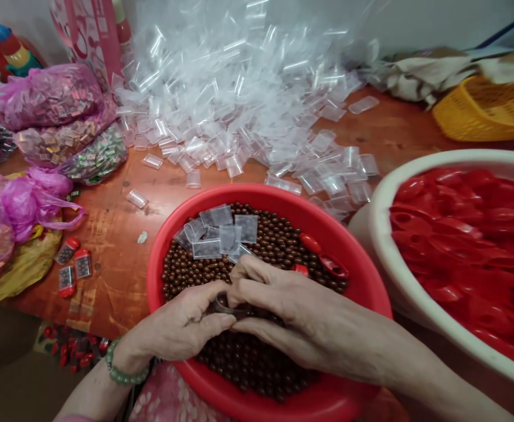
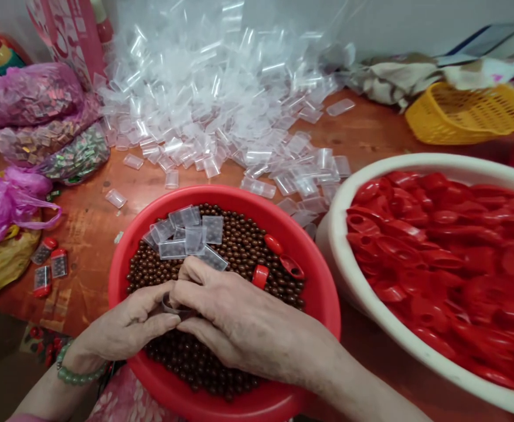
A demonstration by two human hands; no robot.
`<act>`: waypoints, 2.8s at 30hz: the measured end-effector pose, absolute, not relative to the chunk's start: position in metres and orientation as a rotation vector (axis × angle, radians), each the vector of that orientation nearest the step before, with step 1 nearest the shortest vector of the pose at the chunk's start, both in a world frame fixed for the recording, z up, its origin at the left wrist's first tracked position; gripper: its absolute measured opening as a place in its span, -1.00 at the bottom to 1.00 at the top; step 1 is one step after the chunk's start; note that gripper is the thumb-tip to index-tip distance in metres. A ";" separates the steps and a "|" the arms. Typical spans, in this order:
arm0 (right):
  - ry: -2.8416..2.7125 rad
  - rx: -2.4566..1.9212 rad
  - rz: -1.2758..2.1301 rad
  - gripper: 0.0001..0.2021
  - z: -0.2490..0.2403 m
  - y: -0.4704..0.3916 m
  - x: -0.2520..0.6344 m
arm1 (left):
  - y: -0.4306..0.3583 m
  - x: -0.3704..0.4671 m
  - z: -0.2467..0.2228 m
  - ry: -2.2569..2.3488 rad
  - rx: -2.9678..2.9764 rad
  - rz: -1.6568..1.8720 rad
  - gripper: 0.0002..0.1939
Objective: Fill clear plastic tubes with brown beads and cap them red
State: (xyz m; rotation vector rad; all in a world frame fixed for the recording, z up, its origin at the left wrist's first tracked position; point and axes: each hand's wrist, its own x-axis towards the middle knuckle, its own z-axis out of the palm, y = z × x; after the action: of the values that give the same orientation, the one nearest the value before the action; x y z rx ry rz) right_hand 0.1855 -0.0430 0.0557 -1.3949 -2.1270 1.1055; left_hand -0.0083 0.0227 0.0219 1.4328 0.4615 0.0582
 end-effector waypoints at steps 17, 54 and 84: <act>-1.775 -2.135 0.723 -0.91 0.032 -0.102 0.205 | 0.029 -0.011 0.015 0.781 1.209 0.186 -0.77; -0.526 -1.353 1.631 -0.68 0.023 -0.081 0.174 | -0.016 0.013 0.012 0.649 1.689 0.698 -0.68; -1.271 -1.372 0.710 -0.73 0.026 -0.082 0.153 | 0.007 0.009 0.020 0.535 0.852 0.040 -0.63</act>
State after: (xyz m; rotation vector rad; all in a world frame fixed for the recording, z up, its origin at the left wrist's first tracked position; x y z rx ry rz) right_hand 0.1529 -0.0816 0.0258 -1.3724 -1.2715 0.7096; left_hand 0.0087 0.0065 0.0197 0.8525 0.5349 0.0404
